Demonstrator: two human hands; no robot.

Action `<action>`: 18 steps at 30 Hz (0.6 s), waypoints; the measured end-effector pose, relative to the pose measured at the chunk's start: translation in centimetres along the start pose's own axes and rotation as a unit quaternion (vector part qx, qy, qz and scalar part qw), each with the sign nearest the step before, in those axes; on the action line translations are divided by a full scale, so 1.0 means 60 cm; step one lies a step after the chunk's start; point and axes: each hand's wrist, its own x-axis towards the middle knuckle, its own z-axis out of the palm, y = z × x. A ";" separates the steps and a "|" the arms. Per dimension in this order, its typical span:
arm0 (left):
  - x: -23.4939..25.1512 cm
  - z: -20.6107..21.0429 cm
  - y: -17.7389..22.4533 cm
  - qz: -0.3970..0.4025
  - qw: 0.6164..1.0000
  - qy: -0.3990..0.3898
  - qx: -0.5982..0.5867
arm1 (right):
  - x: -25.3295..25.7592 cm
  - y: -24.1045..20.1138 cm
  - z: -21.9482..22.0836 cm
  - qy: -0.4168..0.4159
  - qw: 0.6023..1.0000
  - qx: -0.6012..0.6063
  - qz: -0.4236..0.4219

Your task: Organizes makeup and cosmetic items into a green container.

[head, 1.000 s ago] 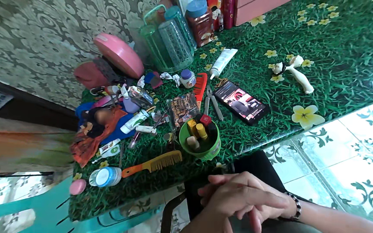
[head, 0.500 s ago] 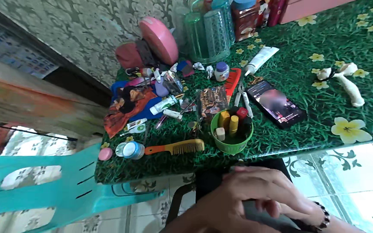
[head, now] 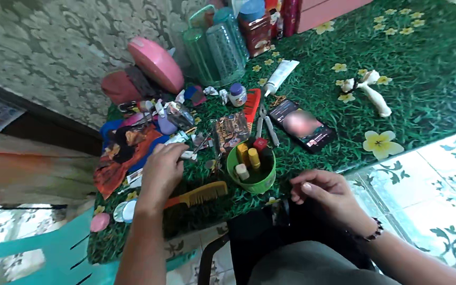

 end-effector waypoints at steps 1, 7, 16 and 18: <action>0.004 0.004 -0.001 0.002 1.000 -0.005 0.009 | 0.000 0.002 0.000 -0.002 1.000 -0.003 -0.002; 0.014 0.017 -0.018 0.054 0.998 0.010 0.041 | 0.001 0.006 -0.004 -0.018 1.000 0.004 -0.009; -0.004 -0.030 -0.011 -0.012 0.969 0.158 -0.188 | 0.001 0.009 -0.005 -0.017 1.000 -0.010 -0.018; -0.009 -0.049 0.015 -0.008 0.937 0.191 -0.291 | 0.001 0.010 -0.005 -0.017 1.000 -0.011 -0.019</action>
